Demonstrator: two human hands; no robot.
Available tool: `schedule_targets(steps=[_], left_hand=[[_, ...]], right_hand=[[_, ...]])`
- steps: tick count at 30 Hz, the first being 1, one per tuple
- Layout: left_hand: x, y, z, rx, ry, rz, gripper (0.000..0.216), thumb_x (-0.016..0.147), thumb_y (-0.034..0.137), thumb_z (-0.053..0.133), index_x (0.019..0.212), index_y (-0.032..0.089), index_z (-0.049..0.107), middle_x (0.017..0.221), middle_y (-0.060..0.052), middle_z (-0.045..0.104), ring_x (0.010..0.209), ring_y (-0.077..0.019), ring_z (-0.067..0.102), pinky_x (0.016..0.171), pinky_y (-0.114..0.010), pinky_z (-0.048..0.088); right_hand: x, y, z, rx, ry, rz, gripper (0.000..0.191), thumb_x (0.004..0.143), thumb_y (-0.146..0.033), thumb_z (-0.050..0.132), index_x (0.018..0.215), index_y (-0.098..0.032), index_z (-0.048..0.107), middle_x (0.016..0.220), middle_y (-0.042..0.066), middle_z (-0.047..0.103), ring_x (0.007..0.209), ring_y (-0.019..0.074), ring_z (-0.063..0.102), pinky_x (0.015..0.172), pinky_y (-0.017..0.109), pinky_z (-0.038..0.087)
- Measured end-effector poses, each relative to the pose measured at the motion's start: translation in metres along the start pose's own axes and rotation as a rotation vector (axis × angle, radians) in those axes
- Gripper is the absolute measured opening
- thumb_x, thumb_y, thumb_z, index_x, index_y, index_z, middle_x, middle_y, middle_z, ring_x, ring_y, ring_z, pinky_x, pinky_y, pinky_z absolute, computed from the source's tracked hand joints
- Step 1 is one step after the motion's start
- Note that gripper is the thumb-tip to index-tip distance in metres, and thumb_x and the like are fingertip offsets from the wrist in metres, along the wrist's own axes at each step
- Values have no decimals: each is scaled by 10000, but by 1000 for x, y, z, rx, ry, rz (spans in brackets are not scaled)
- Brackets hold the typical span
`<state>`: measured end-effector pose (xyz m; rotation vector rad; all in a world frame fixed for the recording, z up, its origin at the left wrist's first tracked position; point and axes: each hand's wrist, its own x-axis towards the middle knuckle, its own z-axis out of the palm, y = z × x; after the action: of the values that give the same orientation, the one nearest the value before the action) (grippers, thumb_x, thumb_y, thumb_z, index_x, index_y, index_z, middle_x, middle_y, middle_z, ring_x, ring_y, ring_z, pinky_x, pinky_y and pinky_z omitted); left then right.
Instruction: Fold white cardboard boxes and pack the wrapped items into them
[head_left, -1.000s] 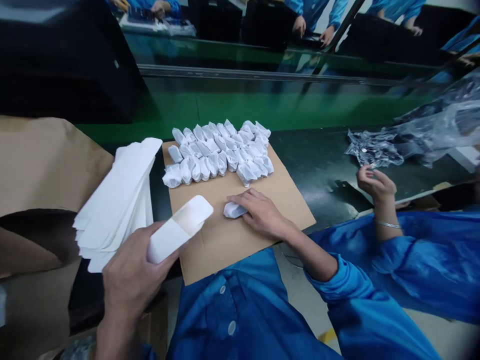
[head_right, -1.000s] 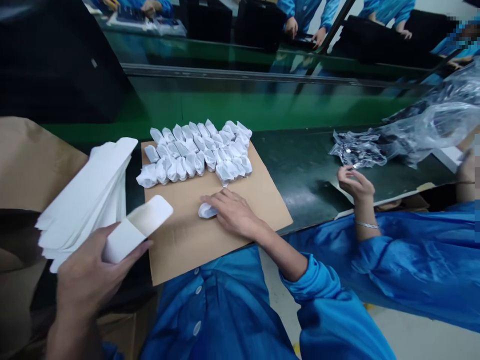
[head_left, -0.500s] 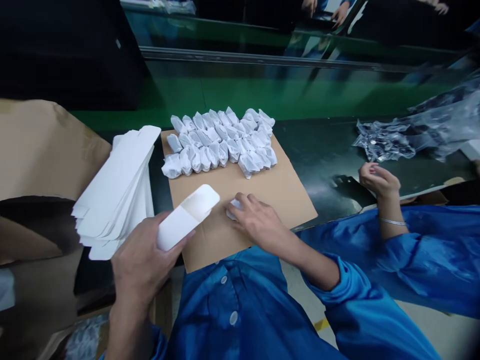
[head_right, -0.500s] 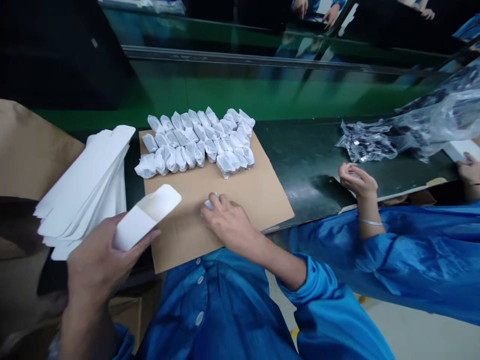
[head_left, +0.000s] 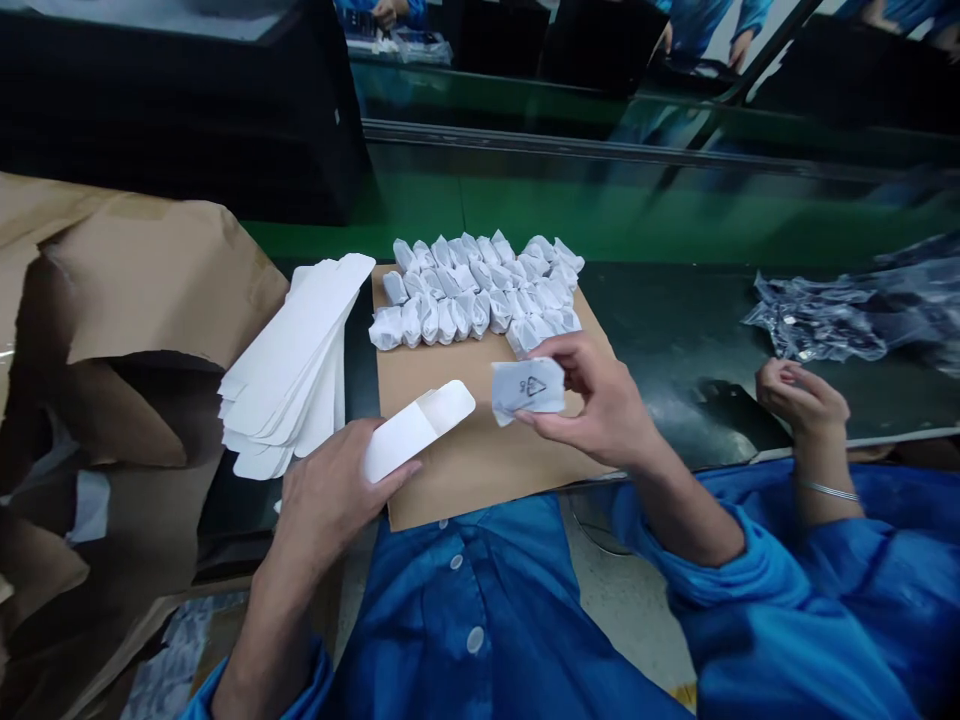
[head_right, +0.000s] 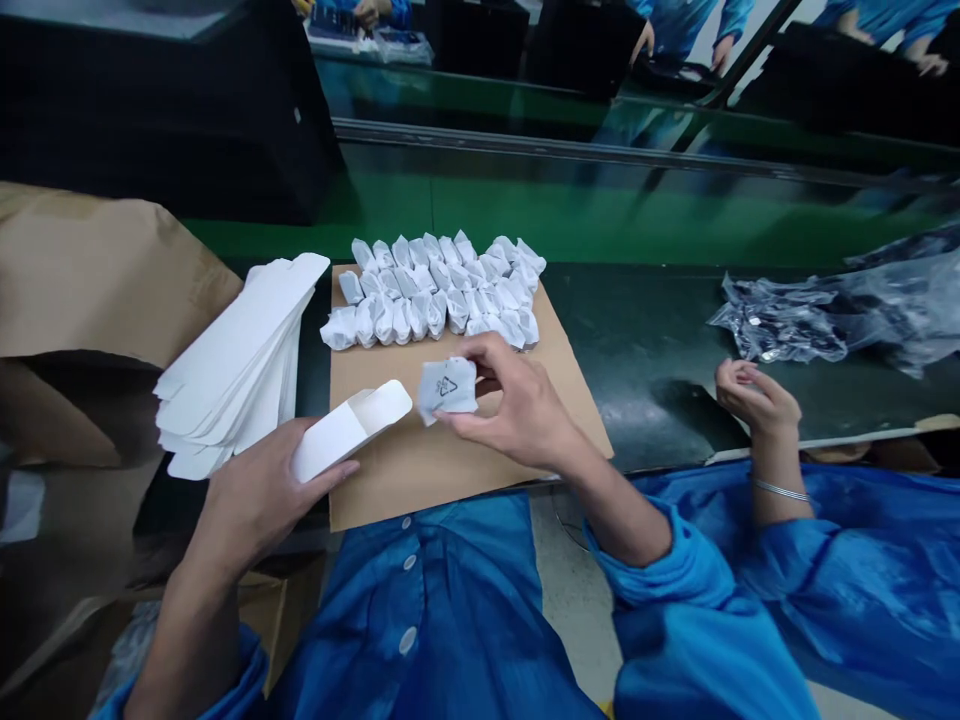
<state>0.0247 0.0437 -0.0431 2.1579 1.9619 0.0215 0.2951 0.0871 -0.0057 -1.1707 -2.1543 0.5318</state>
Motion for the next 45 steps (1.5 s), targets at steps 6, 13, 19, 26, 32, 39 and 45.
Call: schedule_targets(steps=[6,13,19,26,32,39,45], left_hand=[[-3,3,4,-13,172,128,423,864,576,570,1124,242,566,977,-38,713,880,-265,693,595,-312,407],[-9,7,18,11,306,245,333,872,451,619,1126,236,599,952,-31,707,834,-236,682,622,-313,394],[-6,18,22,97,472,218,313,881,422,601,1099,199,635,857,-48,687,746,-235,651,607,-324,372],[-5,14,26,157,573,235,277,885,390,603,1074,192,645,786,-39,661,684,-221,624,608,-321,377],[-3,15,28,-21,555,213,334,879,421,623,1115,185,608,911,-57,698,805,-225,668,651,-303,417],[-3,16,28,-90,547,223,355,872,435,625,1123,188,586,933,-68,704,822,-233,680,661,-299,439],[-3,19,26,-126,485,210,337,869,420,613,1137,219,573,948,-58,709,838,-232,683,675,-300,456]], right_hand=[[-10,-10,29,464,101,76,399,783,-208,780,1146,-224,615,1203,73,628,1123,198,625,844,296,576],[-9,-4,21,480,-156,91,385,833,-182,720,1210,-226,654,1195,59,683,1084,188,661,879,314,589],[-15,-25,25,185,-100,66,456,952,-209,548,1403,-204,488,1434,120,531,1346,239,485,1108,486,435],[-16,-20,23,106,-274,104,499,941,-305,597,1427,-265,492,1616,89,256,1498,258,221,1179,539,286],[-9,-16,2,154,-284,129,615,938,-304,602,1504,-314,364,1642,71,181,1515,254,179,1185,534,272],[-20,-20,-11,210,-280,53,615,871,-28,434,1414,-311,498,1569,42,365,1460,235,331,1128,474,404],[-24,-21,-16,229,68,86,598,853,-48,414,1375,-325,501,1552,4,381,1402,233,419,1051,447,501]])
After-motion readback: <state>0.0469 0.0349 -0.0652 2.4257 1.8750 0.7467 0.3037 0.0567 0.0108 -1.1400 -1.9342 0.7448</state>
